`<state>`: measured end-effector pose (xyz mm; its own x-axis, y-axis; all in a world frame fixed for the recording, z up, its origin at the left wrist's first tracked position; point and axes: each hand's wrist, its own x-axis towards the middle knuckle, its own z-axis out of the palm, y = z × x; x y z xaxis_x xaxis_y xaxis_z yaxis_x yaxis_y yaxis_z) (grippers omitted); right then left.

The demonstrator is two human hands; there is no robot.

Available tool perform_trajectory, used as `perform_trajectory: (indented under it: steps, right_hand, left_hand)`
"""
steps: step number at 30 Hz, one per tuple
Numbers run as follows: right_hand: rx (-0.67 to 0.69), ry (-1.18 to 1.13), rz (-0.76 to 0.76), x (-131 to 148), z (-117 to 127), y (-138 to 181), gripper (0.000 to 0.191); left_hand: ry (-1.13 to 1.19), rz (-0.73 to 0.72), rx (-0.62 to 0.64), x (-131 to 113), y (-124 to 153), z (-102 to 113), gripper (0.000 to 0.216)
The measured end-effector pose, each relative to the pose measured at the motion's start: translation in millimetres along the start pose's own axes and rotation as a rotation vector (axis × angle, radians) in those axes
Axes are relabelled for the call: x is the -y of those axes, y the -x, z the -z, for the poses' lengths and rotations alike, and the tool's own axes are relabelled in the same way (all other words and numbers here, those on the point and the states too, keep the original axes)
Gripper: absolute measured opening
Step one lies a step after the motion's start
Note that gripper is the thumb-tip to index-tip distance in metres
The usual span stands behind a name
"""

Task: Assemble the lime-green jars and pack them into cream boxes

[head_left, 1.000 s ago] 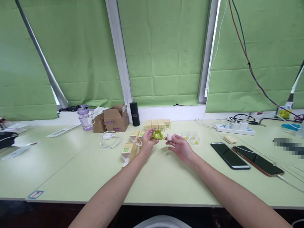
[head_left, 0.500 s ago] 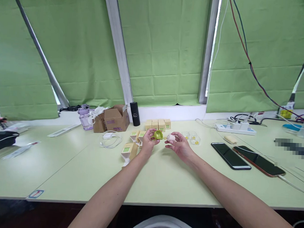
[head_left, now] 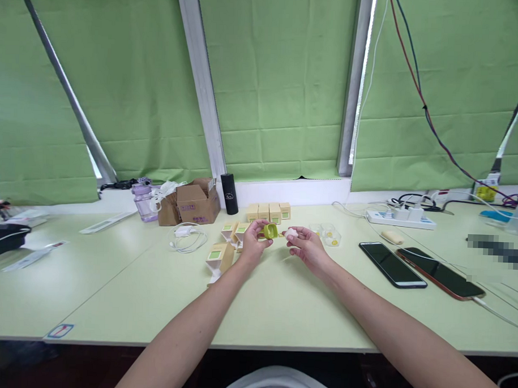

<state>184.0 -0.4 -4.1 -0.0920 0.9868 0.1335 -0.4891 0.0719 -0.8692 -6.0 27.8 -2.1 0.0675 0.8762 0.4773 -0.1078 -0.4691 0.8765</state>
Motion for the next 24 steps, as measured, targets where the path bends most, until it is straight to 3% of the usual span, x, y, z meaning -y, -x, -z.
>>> perform_trajectory:
  steps: [6, 24]
  right_hand:
    - [0.001, -0.04, -0.058, 3.7, 1.8, -2.9, 0.035]
    - [0.003, 0.29, 0.173, 6.3, -2.1, 2.4, 0.042]
  left_hand:
    - [-0.136, -0.067, -0.031, -1.1, -0.5, -1.4, 0.048]
    - [-0.237, -0.103, 0.064, -7.5, 7.1, -8.9, 0.047]
